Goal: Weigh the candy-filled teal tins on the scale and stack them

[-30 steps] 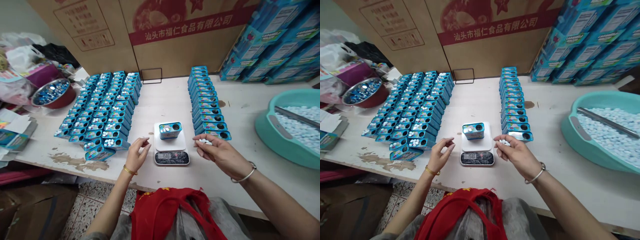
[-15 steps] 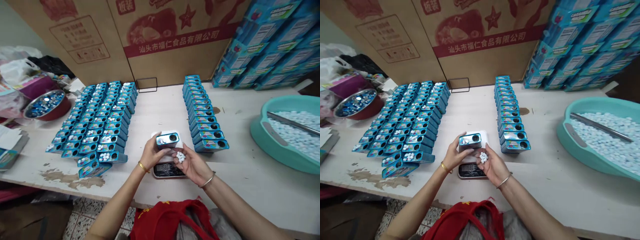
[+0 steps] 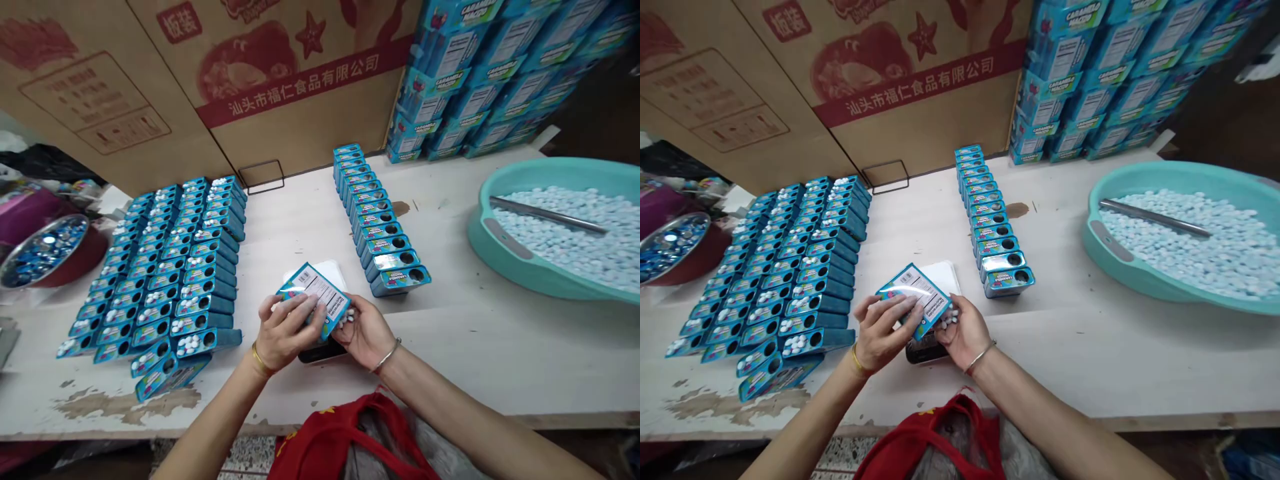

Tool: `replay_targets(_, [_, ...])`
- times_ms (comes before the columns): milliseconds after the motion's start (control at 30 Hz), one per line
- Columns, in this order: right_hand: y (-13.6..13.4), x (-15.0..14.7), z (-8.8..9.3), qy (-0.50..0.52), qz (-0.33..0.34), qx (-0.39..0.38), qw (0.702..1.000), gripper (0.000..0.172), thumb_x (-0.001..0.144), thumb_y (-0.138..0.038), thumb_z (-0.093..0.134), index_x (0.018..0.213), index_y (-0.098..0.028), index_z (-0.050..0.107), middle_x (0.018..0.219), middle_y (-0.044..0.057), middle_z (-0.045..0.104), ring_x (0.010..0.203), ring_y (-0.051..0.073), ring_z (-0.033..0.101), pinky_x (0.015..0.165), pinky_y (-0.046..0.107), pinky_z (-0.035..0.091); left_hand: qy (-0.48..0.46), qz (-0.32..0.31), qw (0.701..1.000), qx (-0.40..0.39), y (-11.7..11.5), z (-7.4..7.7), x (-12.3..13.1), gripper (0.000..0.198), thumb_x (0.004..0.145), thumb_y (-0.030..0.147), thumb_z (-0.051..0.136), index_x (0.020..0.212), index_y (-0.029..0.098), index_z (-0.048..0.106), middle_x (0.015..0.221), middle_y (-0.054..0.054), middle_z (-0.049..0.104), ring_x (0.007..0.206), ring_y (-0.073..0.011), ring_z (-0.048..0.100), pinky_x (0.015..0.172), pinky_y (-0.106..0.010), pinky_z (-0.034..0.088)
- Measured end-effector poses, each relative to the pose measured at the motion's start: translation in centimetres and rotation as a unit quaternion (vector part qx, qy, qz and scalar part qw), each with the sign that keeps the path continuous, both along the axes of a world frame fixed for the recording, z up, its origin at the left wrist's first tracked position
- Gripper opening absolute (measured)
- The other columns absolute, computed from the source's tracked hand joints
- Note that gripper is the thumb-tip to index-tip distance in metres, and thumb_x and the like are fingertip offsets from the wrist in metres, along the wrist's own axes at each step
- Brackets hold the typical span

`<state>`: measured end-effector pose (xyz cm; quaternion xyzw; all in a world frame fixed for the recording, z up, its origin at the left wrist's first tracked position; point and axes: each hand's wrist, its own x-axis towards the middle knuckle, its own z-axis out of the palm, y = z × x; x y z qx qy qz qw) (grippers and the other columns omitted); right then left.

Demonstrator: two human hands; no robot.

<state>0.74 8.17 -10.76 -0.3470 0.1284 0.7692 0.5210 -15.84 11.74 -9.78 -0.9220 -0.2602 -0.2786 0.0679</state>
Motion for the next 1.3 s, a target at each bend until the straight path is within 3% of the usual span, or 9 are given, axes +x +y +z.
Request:
replay_targets(200, [0.0,-0.2,-0.2,-0.009,0.017,0.003,1.000,0.019,0.084,-0.022,0.046,0.071,-0.013,0.056,0.050,-0.001,0.055,0.037,0.008,0.046,0.028,0.015,0.025,-0.051,0.060,0.997,0.003,-0.4,-1.6,0.1,0.032,0.078,0.015,0.055,0.106,0.029,0.059,0.099,-0.004,0.068,0.092,-0.0201,0.059,0.083,-0.039,0.032])
replay_targets(367, [-0.4,0.4,-0.3,-0.021,0.012,0.019,1.000,0.015,0.081,-0.024,0.054,0.069,-0.016,0.054,0.051,-0.002,0.055,0.039,0.007,0.046,0.029,0.015,0.025,-0.153,0.109,0.971,-0.148,-0.6,-2.1,0.5,0.032,0.074,0.016,0.057,0.106,0.023,0.055,0.100,-0.005,0.064,0.090,-0.0199,0.056,0.083,-0.038,0.035])
replay_targets(500, [-0.9,1.5,-0.2,-0.029,0.019,0.039,0.999,0.015,0.079,-0.027,0.057,0.070,-0.014,0.058,0.056,0.000,0.058,0.040,0.006,0.046,0.030,0.014,0.027,-0.228,0.119,0.916,-0.308,0.0,-2.7,1.2,0.031,0.077,0.026,0.062,0.106,0.021,0.055,0.100,-0.005,0.062,0.095,-0.0203,0.057,0.087,-0.035,0.040])
replay_targets(633, [-1.8,2.4,-0.2,-0.028,0.017,0.034,0.999,0.015,0.079,-0.024,0.057,0.070,-0.013,0.063,0.061,0.004,0.063,0.050,0.009,0.057,0.038,0.014,0.040,-0.252,0.129,0.878,-0.386,1.0,-3.6,1.8,0.034,0.075,0.036,0.067,0.102,0.019,0.057,0.100,-0.006,0.063,0.095,-0.0213,0.058,0.086,-0.033,0.043])
replay_targets(733, [-2.7,3.0,-0.4,-0.030,0.007,0.018,0.999,0.013,0.078,-0.021,0.058,0.072,-0.013,0.066,0.069,0.007,0.069,0.065,0.013,0.066,0.050,0.017,0.051,-0.220,0.131,0.892,-0.372,1.2,-3.9,1.5,0.039,0.077,0.040,0.066,0.108,0.019,0.055,0.102,-0.007,0.063,0.097,-0.0217,0.057,0.087,-0.035,0.044])
replay_targets(867, [-4.3,3.6,-0.4,-0.011,-0.023,0.002,1.000,0.014,0.079,-0.017,0.055,0.078,-0.011,0.068,0.086,0.013,0.073,0.088,0.019,0.068,0.071,0.025,0.057,-0.181,0.152,0.955,-0.180,-0.8,-2.8,1.0,0.067,0.072,0.042,0.070,0.129,0.019,0.041,0.119,-0.014,0.054,0.110,-0.0272,0.050,0.093,-0.043,0.039])
replay_targets(933, [-5.1,3.7,-0.4,-0.004,-0.032,-0.010,0.999,0.016,0.081,-0.016,0.053,0.080,-0.012,0.068,0.091,0.012,0.073,0.094,0.019,0.067,0.079,0.028,0.056,-0.160,0.118,0.972,-0.125,-3.1,-1.9,1.6,0.060,0.076,0.035,0.067,0.129,0.019,0.042,0.112,-0.013,0.055,0.103,-0.0241,0.052,0.087,-0.039,0.043])
replay_targets(1067, [-6.7,3.7,-0.5,0.004,-0.027,-0.041,0.999,0.015,0.082,-0.018,0.053,0.083,-0.016,0.068,0.095,0.008,0.073,0.096,0.017,0.066,0.081,0.028,0.056,-0.042,-0.044,0.976,-0.208,-7.6,-1.3,5.1,0.032,0.088,0.027,0.048,0.118,0.016,0.050,0.100,-0.010,0.059,0.087,-0.0170,0.056,0.074,-0.028,0.047])
replay_targets(1300, [-9.2,4.5,-1.9,-0.014,0.008,-0.024,1.000,0.005,0.074,-0.023,0.064,0.077,-0.021,0.066,0.095,0.004,0.072,0.102,0.022,0.064,0.084,0.037,0.055,0.056,-0.072,0.975,-0.203,-9.7,-3.4,8.9,0.020,0.092,0.020,0.040,0.084,0.016,0.059,0.084,-0.005,0.057,0.075,-0.0144,0.052,0.068,-0.025,0.044])
